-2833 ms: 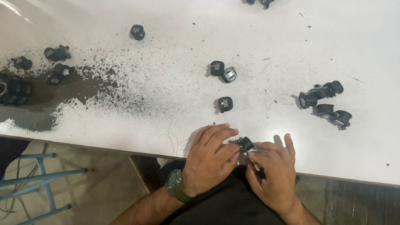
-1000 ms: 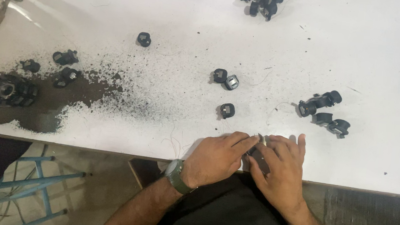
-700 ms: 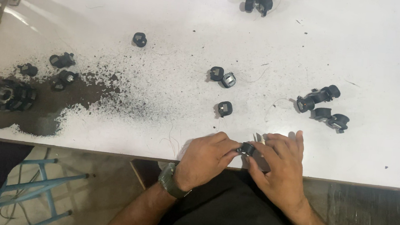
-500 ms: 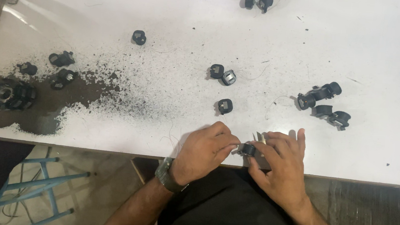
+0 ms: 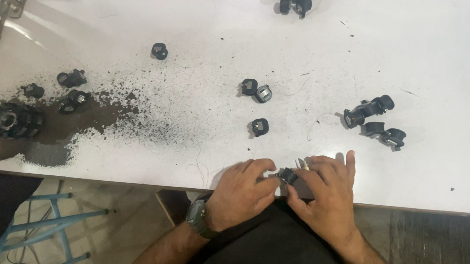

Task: The person sits at a white workbench and assembles small black plastic rotor-like components, fitting small black pieces into a central hub one at a time using a small handheld tool, then sets each finished assembly aside with the growing pile of completed units.

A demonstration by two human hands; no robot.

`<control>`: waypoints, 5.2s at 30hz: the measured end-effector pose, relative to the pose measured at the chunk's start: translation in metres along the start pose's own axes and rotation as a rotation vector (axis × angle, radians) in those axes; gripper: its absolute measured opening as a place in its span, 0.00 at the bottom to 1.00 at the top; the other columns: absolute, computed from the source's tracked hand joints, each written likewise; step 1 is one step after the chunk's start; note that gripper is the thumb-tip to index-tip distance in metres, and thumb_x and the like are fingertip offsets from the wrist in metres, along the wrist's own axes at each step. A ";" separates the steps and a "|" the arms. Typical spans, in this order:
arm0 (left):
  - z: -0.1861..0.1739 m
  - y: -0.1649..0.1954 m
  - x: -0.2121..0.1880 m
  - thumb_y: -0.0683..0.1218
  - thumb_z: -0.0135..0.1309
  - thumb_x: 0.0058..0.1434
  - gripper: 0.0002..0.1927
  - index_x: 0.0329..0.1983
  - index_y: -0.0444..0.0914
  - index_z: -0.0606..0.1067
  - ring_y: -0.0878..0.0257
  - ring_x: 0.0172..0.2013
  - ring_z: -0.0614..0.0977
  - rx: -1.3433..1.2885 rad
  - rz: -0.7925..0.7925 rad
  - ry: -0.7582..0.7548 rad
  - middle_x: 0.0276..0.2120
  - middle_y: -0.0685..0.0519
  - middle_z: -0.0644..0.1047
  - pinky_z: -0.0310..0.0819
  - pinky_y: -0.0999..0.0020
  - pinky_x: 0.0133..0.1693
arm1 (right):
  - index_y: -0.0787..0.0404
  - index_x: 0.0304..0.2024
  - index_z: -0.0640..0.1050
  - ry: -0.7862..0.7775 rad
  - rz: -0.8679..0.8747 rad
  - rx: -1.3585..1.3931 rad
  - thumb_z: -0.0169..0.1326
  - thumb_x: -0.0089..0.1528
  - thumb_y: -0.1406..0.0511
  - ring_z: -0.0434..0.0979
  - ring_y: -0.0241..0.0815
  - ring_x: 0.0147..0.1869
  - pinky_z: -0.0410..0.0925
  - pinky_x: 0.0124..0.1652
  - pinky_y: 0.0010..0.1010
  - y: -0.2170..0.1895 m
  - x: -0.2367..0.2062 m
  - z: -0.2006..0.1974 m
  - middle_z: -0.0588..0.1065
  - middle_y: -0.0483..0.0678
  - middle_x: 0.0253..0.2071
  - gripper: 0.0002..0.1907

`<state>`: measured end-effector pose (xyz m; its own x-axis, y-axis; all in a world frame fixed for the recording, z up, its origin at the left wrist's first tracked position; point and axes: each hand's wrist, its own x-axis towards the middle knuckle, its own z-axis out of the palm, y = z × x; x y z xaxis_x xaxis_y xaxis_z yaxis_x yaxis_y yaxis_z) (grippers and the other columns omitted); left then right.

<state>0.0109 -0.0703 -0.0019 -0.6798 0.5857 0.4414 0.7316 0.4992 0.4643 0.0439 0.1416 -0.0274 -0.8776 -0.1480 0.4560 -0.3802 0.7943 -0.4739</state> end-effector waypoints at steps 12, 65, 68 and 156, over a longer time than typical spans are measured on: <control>0.001 0.006 0.006 0.38 0.57 0.59 0.06 0.38 0.35 0.73 0.57 0.31 0.81 -0.322 -0.371 0.026 0.37 0.49 0.76 0.76 0.62 0.32 | 0.57 0.43 0.82 -0.020 0.010 0.011 0.67 0.49 0.63 0.70 0.50 0.63 0.44 0.73 0.64 -0.004 0.004 -0.005 0.74 0.46 0.43 0.18; 0.007 -0.011 0.006 0.48 0.63 0.62 0.17 0.51 0.38 0.74 0.54 0.54 0.76 0.047 -0.070 -0.152 0.49 0.50 0.77 0.63 0.48 0.65 | 0.57 0.50 0.81 -0.095 -0.011 0.020 0.65 0.51 0.62 0.67 0.52 0.65 0.43 0.71 0.65 -0.004 0.012 -0.013 0.73 0.49 0.46 0.23; 0.001 -0.010 0.003 0.44 0.60 0.60 0.16 0.51 0.39 0.76 0.55 0.58 0.76 0.031 0.033 -0.146 0.54 0.51 0.77 0.63 0.49 0.65 | 0.56 0.48 0.81 -0.139 -0.023 0.003 0.65 0.50 0.62 0.67 0.51 0.65 0.42 0.71 0.66 -0.003 0.012 -0.013 0.74 0.47 0.46 0.22; -0.005 -0.002 0.006 0.42 0.62 0.61 0.06 0.41 0.39 0.79 0.56 0.45 0.76 -0.136 -0.159 0.069 0.38 0.53 0.76 0.70 0.58 0.49 | 0.58 0.43 0.82 0.002 -0.046 -0.002 0.69 0.49 0.63 0.70 0.51 0.63 0.43 0.73 0.64 -0.007 0.002 0.000 0.73 0.48 0.43 0.20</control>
<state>0.0052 -0.0713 0.0037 -0.7911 0.4594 0.4038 0.6046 0.4879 0.6296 0.0446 0.1354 -0.0228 -0.8588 -0.1831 0.4785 -0.4193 0.7877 -0.4513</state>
